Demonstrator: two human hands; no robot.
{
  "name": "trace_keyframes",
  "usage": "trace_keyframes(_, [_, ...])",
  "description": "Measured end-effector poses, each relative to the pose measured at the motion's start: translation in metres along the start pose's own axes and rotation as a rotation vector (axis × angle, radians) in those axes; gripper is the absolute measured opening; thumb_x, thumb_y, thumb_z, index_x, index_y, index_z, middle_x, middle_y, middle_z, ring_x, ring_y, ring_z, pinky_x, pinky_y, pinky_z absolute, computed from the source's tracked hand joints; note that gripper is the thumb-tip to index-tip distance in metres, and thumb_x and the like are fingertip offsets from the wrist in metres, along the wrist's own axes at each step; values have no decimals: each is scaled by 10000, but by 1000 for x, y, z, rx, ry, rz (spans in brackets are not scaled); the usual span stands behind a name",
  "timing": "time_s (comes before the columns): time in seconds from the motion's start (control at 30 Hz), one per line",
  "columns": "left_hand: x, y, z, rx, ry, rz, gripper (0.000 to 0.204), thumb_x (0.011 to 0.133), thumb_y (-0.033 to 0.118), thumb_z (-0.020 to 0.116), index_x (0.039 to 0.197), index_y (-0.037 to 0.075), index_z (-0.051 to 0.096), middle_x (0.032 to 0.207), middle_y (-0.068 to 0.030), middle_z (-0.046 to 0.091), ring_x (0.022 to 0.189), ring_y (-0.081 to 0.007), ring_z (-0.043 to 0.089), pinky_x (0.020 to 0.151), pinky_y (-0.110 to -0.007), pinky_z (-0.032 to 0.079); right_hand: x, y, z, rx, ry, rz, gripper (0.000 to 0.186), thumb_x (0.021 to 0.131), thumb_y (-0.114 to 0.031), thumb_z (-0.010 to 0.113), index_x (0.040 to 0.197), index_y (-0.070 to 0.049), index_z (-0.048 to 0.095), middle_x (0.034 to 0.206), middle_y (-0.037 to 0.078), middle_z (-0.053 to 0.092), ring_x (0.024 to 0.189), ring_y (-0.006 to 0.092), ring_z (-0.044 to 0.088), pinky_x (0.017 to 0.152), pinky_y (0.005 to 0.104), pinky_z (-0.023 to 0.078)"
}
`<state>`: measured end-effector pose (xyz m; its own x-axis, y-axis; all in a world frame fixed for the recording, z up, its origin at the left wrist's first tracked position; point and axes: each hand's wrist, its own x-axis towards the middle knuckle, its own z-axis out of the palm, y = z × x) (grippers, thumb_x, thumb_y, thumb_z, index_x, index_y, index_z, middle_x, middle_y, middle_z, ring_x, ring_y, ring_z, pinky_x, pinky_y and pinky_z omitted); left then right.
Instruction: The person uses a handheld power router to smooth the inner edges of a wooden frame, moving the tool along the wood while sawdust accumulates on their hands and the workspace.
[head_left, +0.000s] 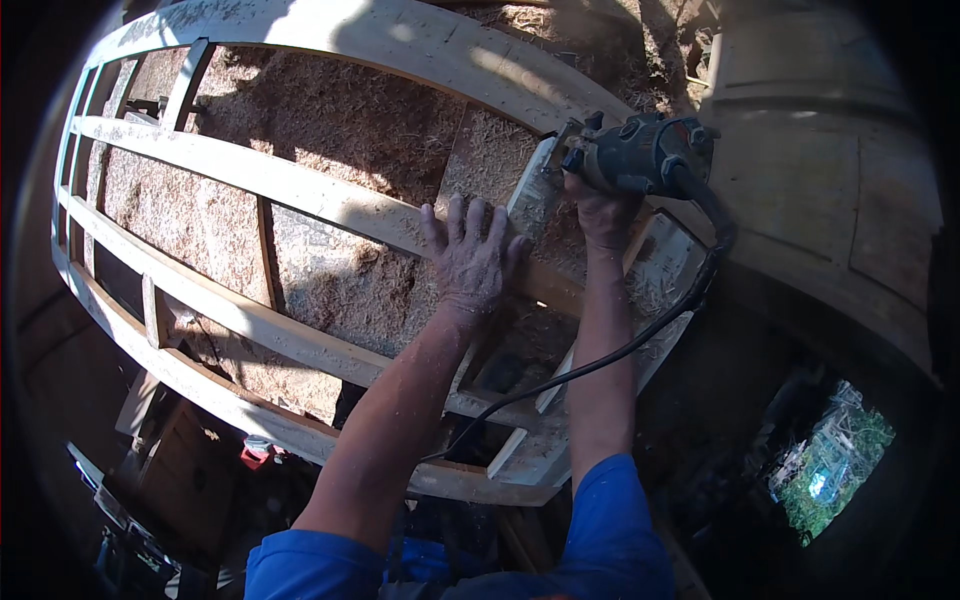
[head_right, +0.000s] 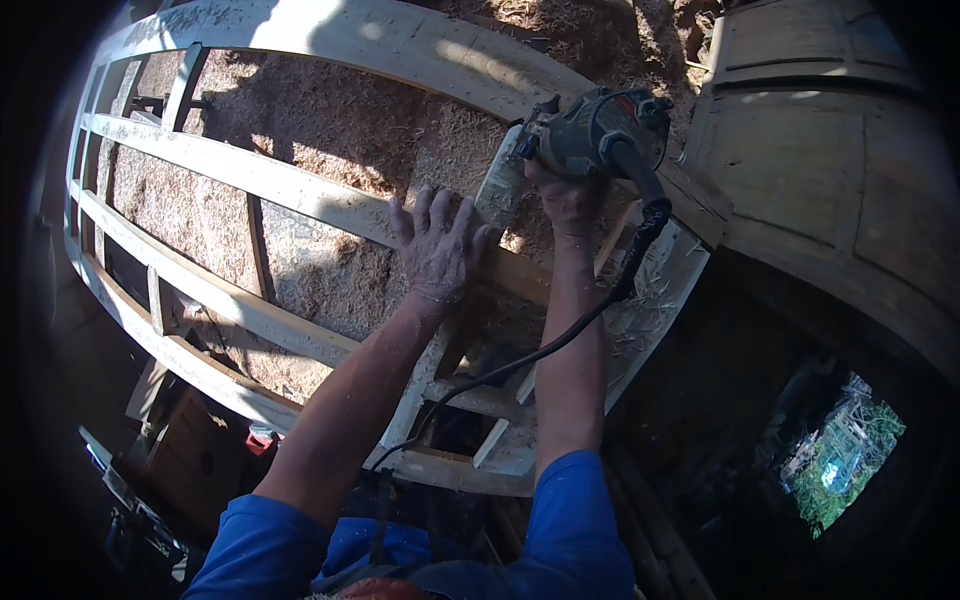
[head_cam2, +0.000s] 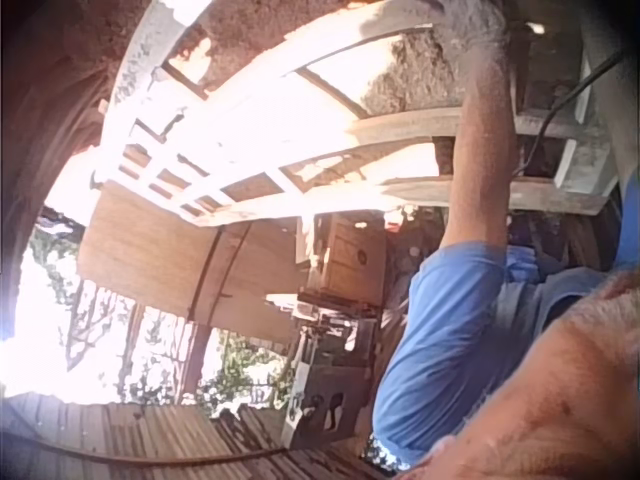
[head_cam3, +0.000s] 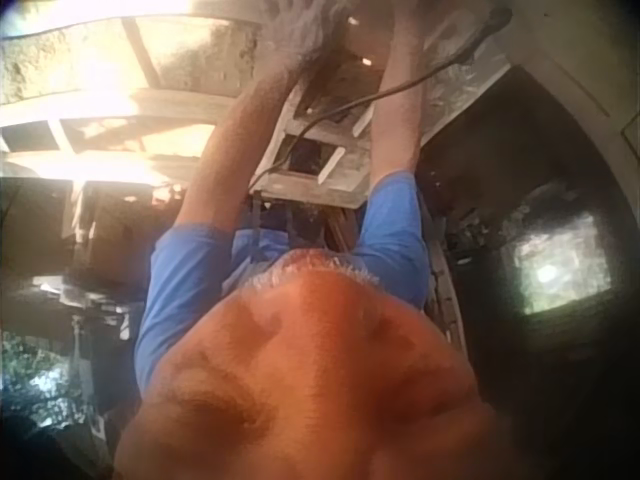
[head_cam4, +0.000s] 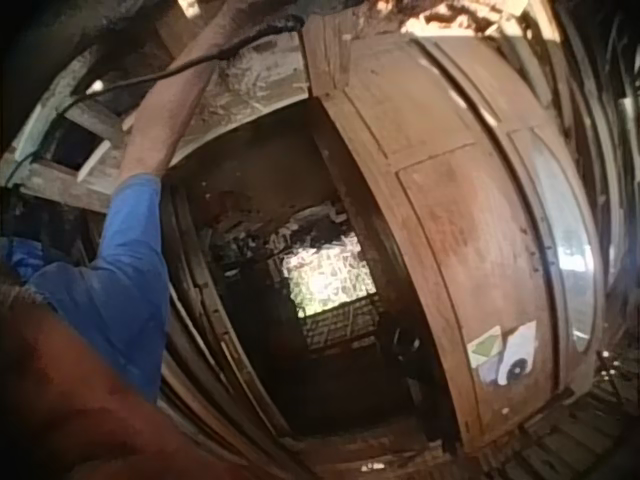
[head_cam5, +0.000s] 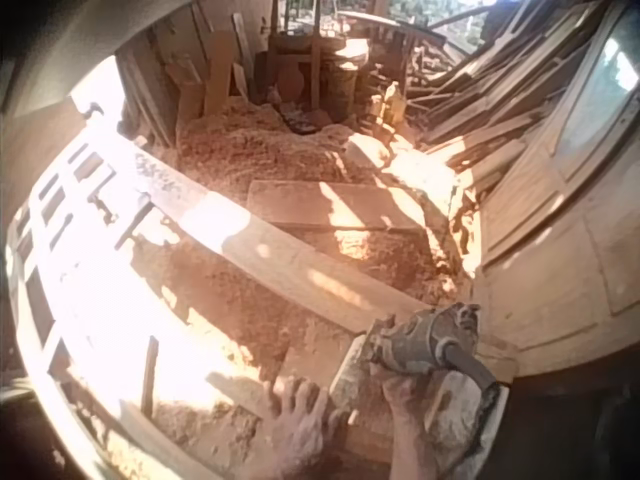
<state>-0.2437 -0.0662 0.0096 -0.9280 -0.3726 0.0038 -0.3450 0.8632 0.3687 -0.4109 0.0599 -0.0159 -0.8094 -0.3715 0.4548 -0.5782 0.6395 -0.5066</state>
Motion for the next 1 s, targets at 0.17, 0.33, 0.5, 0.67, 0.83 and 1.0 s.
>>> trace_keyframes(0.17, [1, 2, 0, 5, 7, 6, 467, 908, 439, 604, 1247, 118, 622, 1282, -99, 518, 1330, -312, 390, 1178, -604, 53, 6, 12, 1, 101, -35, 16, 482, 804, -344, 773, 1206, -132, 612, 1181, 44, 656, 1105, 228, 633, 1005, 388, 454])
trace_keyframes(0.33, [-1, -2, 5, -22, 32, 15, 442, 919, 412, 586, 1237, 105, 600, 1262, -122, 505, 1323, -352, 384, 1163, -652, 59, 5, -5, -1, 24, -10, 33, 569, 800, -441, 768, 1226, -111, 585, 1154, 27, 657, 1119, 239, 621, 1010, 415, 448])
trace_keyframes(0.5, [-1, -1, 4, 30, 2, -5, 411, 951, 392, 525, 1262, 134, 596, 1277, -108, 504, 1326, -318, 383, 1172, -605, 62, -16, -22, -15, -192, -28, -128, 508, 878, -443, 690, 1253, -121, 571, 1172, 37, 650, 1140, 225, 614, 1002, 405, 459])
trace_keyframes(0.67, [1, 3, 5, -16, 21, 9, 423, 942, 402, 530, 1259, 130, 599, 1277, -107, 508, 1324, -317, 386, 1168, -604, 70, -66, -7, -19, -747, -40, -438, 524, 931, -454, 624, 1325, -129, 511, 1238, 60, 615, 1163, 243, 601, 1032, 431, 446])
trace_keyframes(0.83, [0, -3, 2, 1, 32, 4, 431, 929, 410, 550, 1246, 124, 613, 1275, -104, 518, 1322, -314, 392, 1171, -602, 72, -78, -41, -29, -851, -330, -410, 685, 898, -508, 651, 1385, -96, 401, 1290, 74, 554, 1191, 242, 553, 1086, 401, 401])
trace_keyframes(1.0, [0, -1, 1, -9, -1, -7, 448, 920, 415, 562, 1257, 124, 612, 1295, -103, 510, 1341, -318, 375, 1174, -608, 62, -53, -42, -31, 164, -302, 23, 692, 915, -491, 632, 1402, -96, 340, 1315, 87, 520, 1196, 219, 541, 1089, 411, 406])
